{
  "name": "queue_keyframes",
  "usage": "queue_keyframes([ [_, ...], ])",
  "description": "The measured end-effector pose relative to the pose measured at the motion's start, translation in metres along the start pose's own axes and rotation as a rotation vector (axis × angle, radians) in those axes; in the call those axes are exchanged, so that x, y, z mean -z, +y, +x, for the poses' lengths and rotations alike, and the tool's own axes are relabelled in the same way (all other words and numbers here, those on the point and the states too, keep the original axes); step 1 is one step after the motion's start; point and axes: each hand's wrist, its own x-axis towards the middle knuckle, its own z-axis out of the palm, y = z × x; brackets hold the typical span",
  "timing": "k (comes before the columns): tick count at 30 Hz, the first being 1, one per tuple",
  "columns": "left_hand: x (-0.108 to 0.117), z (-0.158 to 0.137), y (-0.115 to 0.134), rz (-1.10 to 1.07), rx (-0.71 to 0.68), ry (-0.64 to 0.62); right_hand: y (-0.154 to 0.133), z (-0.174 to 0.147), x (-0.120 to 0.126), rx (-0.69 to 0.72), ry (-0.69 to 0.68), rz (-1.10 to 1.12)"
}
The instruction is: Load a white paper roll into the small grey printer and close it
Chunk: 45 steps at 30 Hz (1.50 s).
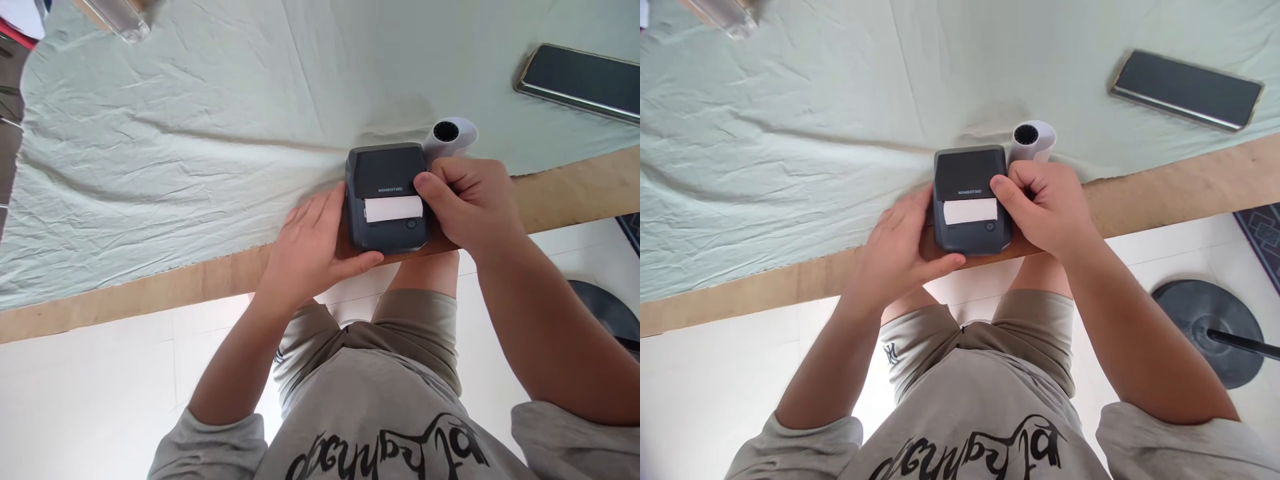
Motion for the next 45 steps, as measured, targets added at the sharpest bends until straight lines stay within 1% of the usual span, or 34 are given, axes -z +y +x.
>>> queue_keyframes([
  [4,0.0,0.001,0.001,0.042,0.005,-0.01,0.0,0.0,-0.003,-0.01,0.024,0.003],
  [7,-0.001,0.002,0.001,0.036,0.004,0.022,0.001,0.002,-0.005,-0.018,0.046,-0.004],
  [10,0.0,0.003,0.001,0.018,-0.04,0.064,0.002,0.005,-0.006,-0.021,0.033,-0.009],
  [13,0.002,0.004,0.002,-0.004,-0.061,0.076,0.002,0.006,-0.006,-0.024,0.009,-0.003],
  [17,0.003,0.003,0.004,-0.024,-0.031,0.071,0.001,0.004,-0.004,-0.027,-0.018,0.013],
  [22,0.003,0.001,0.005,-0.048,0.008,0.041,0.003,0.0,0.0,-0.013,-0.009,0.041],
  [24,0.003,0.002,0.005,-0.063,0.026,0.026,0.004,-0.001,0.001,-0.004,0.014,0.054],
  [26,0.004,0.002,0.006,-0.061,0.039,0.016,0.003,-0.002,0.001,0.008,0.071,0.068],
  [29,0.004,0.002,0.007,-0.04,0.028,0.01,-0.004,0.0,0.003,0.025,0.169,0.087],
  [34,0.004,0.001,0.006,-0.008,0.006,0.024,-0.034,0.01,0.01,0.118,0.23,0.051],
  [37,0.003,0.001,0.004,-0.016,0.004,0.024,-0.047,0.016,0.015,0.128,0.264,-0.081],
  [39,0.004,0.001,0.003,-0.024,-0.003,0.026,-0.053,0.02,0.016,0.108,0.212,-0.217],
  [45,0.002,0.0,0.001,-0.031,-0.017,0.026,-0.061,0.044,0.015,-0.062,-0.127,-0.526],
])
